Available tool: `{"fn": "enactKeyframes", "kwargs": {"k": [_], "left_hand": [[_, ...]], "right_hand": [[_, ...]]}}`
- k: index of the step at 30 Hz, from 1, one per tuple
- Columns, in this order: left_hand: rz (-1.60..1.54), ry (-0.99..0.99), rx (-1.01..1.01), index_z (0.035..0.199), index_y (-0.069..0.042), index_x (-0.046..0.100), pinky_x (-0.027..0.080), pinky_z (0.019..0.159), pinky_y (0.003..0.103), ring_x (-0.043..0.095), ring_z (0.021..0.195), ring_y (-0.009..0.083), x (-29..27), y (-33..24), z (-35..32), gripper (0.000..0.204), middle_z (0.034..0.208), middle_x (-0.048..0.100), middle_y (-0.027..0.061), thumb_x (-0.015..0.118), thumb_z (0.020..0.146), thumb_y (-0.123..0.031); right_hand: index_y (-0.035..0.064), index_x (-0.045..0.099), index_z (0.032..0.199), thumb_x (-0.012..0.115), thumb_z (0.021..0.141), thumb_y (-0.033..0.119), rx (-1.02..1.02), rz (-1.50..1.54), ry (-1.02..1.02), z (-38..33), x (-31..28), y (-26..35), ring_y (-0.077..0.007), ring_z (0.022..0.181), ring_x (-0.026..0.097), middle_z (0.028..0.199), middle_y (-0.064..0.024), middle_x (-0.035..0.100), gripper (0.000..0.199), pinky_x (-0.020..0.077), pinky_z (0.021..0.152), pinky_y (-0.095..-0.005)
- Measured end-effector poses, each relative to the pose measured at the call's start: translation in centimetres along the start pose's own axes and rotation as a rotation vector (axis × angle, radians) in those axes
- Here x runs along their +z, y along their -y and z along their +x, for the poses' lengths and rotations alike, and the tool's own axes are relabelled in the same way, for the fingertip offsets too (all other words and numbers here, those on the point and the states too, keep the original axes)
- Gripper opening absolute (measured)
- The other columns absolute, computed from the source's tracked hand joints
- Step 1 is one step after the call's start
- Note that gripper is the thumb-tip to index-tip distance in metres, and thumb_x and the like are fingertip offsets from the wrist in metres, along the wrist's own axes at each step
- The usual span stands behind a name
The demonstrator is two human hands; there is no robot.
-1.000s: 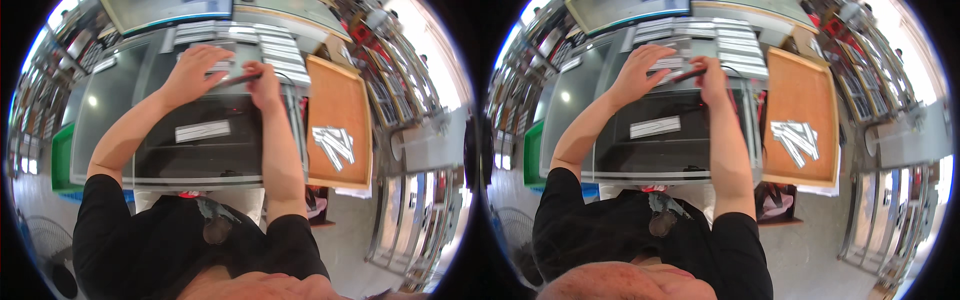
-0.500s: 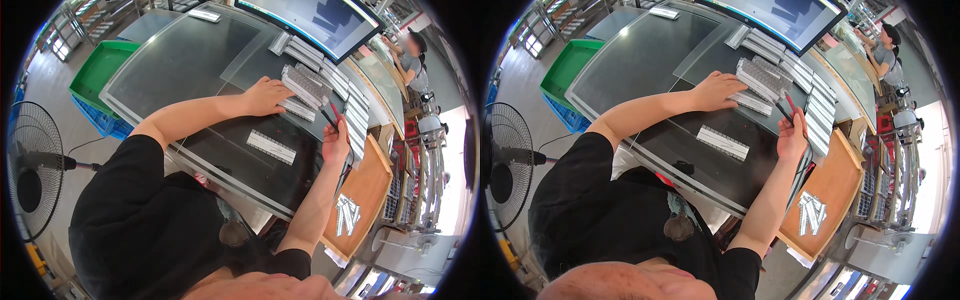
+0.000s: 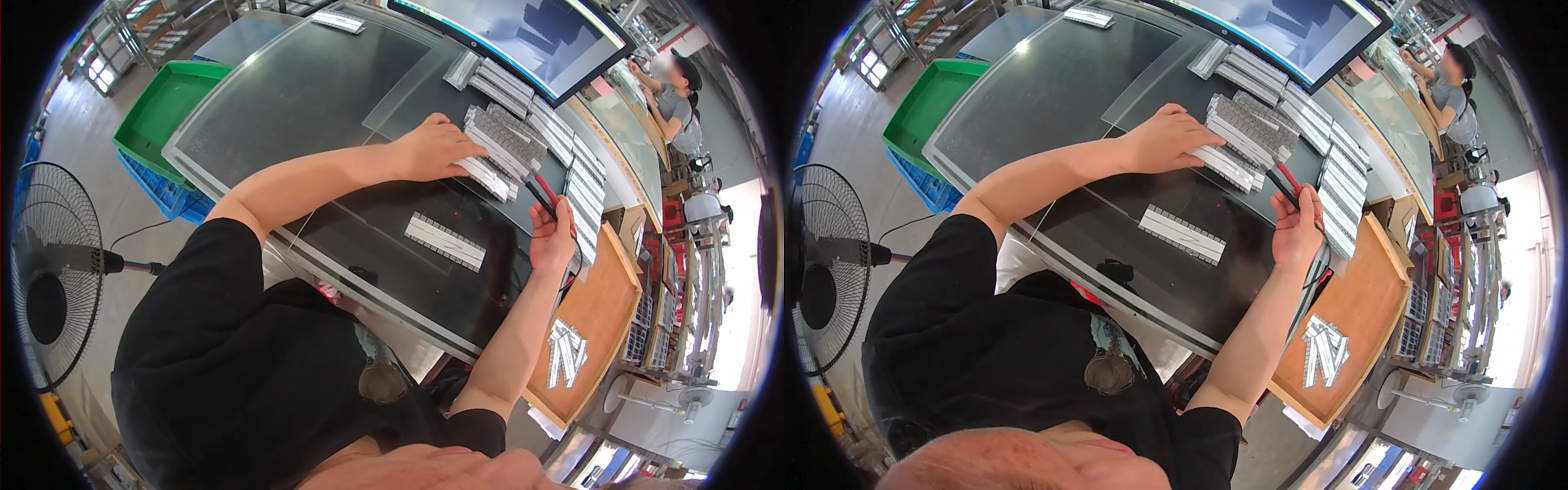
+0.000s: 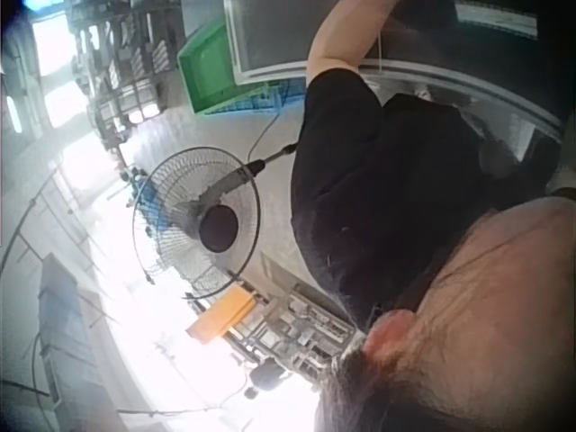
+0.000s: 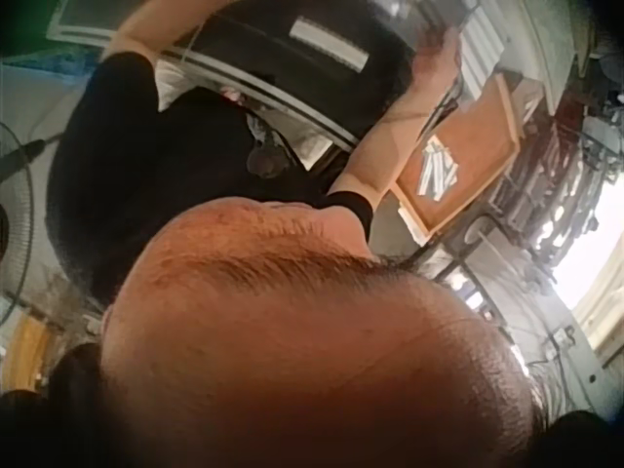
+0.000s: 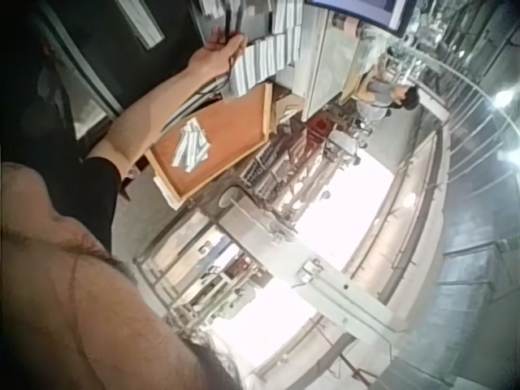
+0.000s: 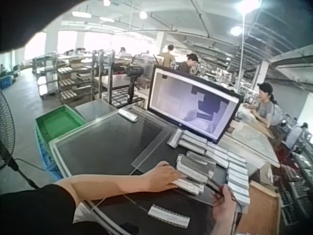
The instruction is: Testing the electrical properties of small solar cells using measurement probes at a workstation.
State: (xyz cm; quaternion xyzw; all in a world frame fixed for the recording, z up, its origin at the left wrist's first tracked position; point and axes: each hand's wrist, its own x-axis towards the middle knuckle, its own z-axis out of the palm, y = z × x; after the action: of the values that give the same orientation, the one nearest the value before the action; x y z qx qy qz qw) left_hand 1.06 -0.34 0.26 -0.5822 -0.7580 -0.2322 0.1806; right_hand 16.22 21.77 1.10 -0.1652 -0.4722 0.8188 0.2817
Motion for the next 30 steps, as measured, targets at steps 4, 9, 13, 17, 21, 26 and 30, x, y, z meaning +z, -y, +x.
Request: {"fn": "enactKeyframes", "kwargs": {"k": [4,9,13,17,21,26,30], "left_hand": [[-0.145,0.016,-0.013,0.116,-0.015,0.047,0.027,0.093,0.038,0.050,0.097,0.0190,-0.3,-1.4,-1.1,0.041,0.100,0.056,0.0025,0.059,0.077,-0.023],[-0.138,0.019,-0.001,0.112,-0.015,0.049,0.026,0.094,0.039,0.050,0.096,0.0183,0.5,-1.8,-1.7,0.037,0.100,0.056,0.0018,0.059,0.077,-0.023],[-0.064,0.010,0.018,0.111,-0.015,0.050,0.025,0.095,0.040,0.050,0.096,0.0167,1.1,-0.9,-1.8,0.035,0.099,0.056,0.0008,0.059,0.077,-0.023],[-0.044,0.010,-0.006,0.111,-0.016,0.050,0.025,0.095,0.040,0.050,0.096,0.0158,1.2,-0.2,-1.7,0.035,0.097,0.057,0.0001,0.059,0.077,-0.023],[-0.056,0.007,0.016,0.110,-0.015,0.051,0.024,0.096,0.040,0.050,0.097,0.0150,0.9,-0.7,-1.8,0.034,0.099,0.057,-0.0003,0.058,0.078,-0.024],[-0.071,0.042,0.034,0.110,-0.015,0.052,0.024,0.096,0.040,0.049,0.097,0.0140,0.9,-1.4,-2.0,0.034,0.101,0.057,-0.0012,0.058,0.078,-0.024],[-0.057,0.069,0.042,0.110,-0.016,0.053,0.023,0.097,0.040,0.049,0.097,0.0131,0.8,-1.4,-2.0,0.033,0.102,0.056,-0.0015,0.058,0.078,-0.024]], "right_hand": [[0.0002,0.049,0.102,0.050,0.085,0.017,0.014,0.026,0.063,-0.3,0.6,0.3,-0.0230,0.075,0.058,0.093,-0.0112,0.056,0.023,0.0510,0.065,-0.0328],[-0.0013,0.050,0.102,0.045,0.086,0.019,-0.012,0.062,0.245,0.0,-0.6,0.3,-0.0225,0.076,0.058,0.097,-0.0128,0.055,0.026,0.0499,0.071,-0.0337],[-0.0021,0.050,0.102,0.047,0.085,0.009,0.005,0.033,0.222,-0.7,1.0,0.4,-0.0210,0.077,0.058,0.101,-0.0135,0.054,0.021,0.0502,0.070,-0.0331],[-0.0012,0.053,0.097,0.050,0.085,0.009,-0.020,-0.119,0.137,-1.2,1.9,0.5,-0.0162,0.069,0.058,0.087,-0.0102,0.058,0.016,0.0501,0.062,-0.0281],[0.0001,0.056,0.091,0.051,0.087,0.025,-0.032,-0.193,0.038,-0.9,1.4,0.7,-0.0096,0.047,0.049,0.070,-0.0041,0.055,0.025,0.0390,0.039,-0.0202],[-0.0001,0.057,0.091,0.050,0.087,0.029,0.010,-0.282,0.027,-1.2,1.6,1.2,-0.0087,0.043,0.046,0.066,-0.0033,0.052,0.030,0.0364,0.036,-0.0204],[-0.0006,0.057,0.093,0.047,0.088,0.031,0.073,-0.405,0.018,-1.5,2.2,1.0,-0.0085,0.043,0.047,0.064,-0.0036,0.051,0.034,0.0369,0.036,-0.0205]]}}
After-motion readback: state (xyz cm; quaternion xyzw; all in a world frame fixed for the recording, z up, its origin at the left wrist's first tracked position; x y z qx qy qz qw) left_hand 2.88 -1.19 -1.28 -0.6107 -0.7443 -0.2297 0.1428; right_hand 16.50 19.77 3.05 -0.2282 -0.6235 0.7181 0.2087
